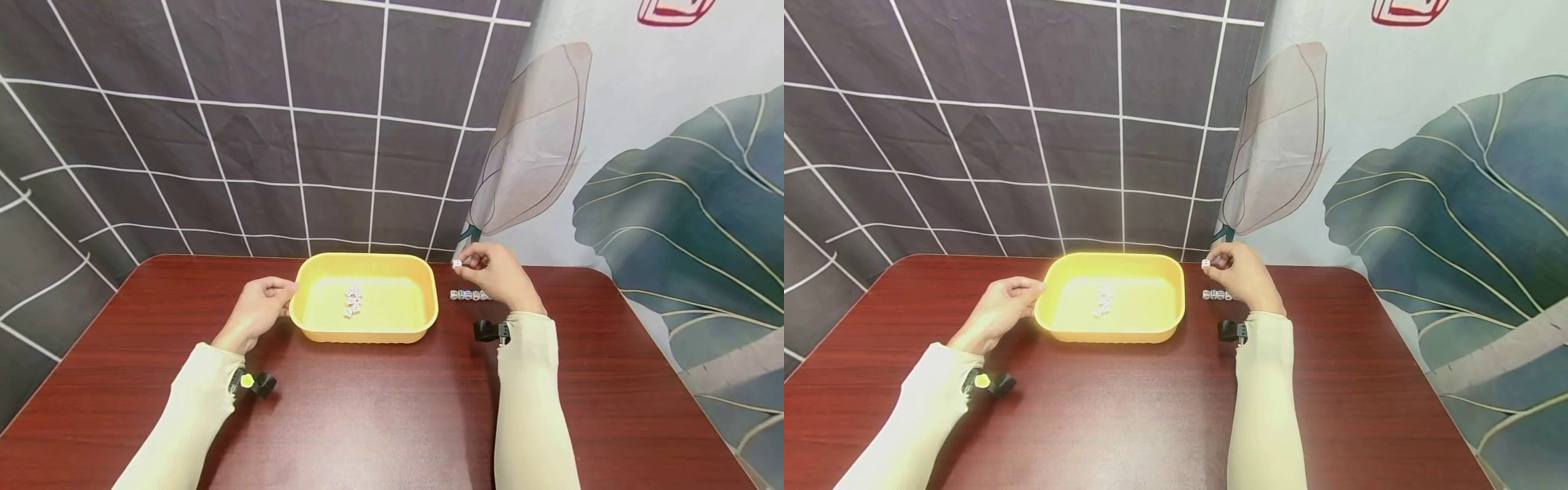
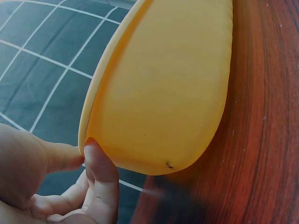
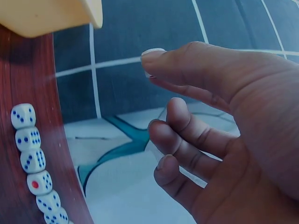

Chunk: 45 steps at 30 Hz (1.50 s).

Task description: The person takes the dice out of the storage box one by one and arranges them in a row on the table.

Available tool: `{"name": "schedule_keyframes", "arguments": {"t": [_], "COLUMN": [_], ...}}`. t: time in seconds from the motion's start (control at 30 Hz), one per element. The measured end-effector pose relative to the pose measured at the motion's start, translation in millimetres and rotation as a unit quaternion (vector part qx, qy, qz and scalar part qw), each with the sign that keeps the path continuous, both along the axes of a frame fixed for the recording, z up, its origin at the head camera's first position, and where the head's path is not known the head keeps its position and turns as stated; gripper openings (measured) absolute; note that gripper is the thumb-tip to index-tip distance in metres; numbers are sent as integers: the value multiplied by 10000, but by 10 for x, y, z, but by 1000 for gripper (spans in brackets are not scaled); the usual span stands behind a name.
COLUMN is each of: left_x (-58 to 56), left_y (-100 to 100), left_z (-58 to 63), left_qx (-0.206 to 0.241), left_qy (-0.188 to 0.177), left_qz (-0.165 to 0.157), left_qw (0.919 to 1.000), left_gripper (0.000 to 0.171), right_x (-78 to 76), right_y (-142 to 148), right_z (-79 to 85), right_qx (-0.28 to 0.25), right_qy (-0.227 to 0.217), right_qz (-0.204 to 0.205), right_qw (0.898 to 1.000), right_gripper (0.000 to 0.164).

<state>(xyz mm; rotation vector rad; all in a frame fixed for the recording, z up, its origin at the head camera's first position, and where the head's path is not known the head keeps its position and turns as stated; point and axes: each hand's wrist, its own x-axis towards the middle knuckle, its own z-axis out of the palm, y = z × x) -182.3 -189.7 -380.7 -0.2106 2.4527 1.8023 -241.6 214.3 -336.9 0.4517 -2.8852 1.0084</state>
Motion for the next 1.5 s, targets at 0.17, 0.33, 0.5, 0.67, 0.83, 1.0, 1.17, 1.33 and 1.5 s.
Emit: {"name": "schedule_keyframes", "arguments": {"t": [0.17, 0.33, 0.5, 0.67, 0.83, 1.0, 1.17, 1.33, 1.5], "left_x": [2, 7, 8, 9, 5, 1, 2, 2, 4], "left_y": [-6, -2, -1, -15, -18, -13, -10, -11, -3], "left_z": [-5, 5, 4, -3, -1, 3, 4, 3, 11], "left_qx": [-54, -57, -64, -153, -163, -134, -95, -95, -25], "left_qy": [-18, -12, -8, -18, 1, -5, 1, -2, 1], "left_qz": [-1, -11, -4, 22, 11, -5, -12, 0, -6], "left_qw": [10000, 10000, 10000, 9999, 9999, 9999, 10000, 10000, 10000], "left_gripper": [35, 35, 35, 34, 34, 34, 34, 33, 34], "right_x": [6, 11, 22, 19, 21, 37, 55, 54, 53], "right_y": [88, 181, 289, 398, 500, 588, 649, 684, 751], "right_z": [-21, -51, -89, -145, -202, -252, -289, -328, -382], "right_qx": [59, 68, 44, 38, 106, 156, 244, 290, 414], "right_qy": [-3, 30, 81, 99, 126, 143, 88, -61, -110], "right_qz": [-213, -342, -433, -572, -761, -915, -1058, -1173, -1251], "right_qw": [9998, 9994, 9990, 9983, 9970, 9956, 9941, 9926, 9912], "right_gripper": [13, 12, 13, 13, 13, 13, 15, 16, 15]}}
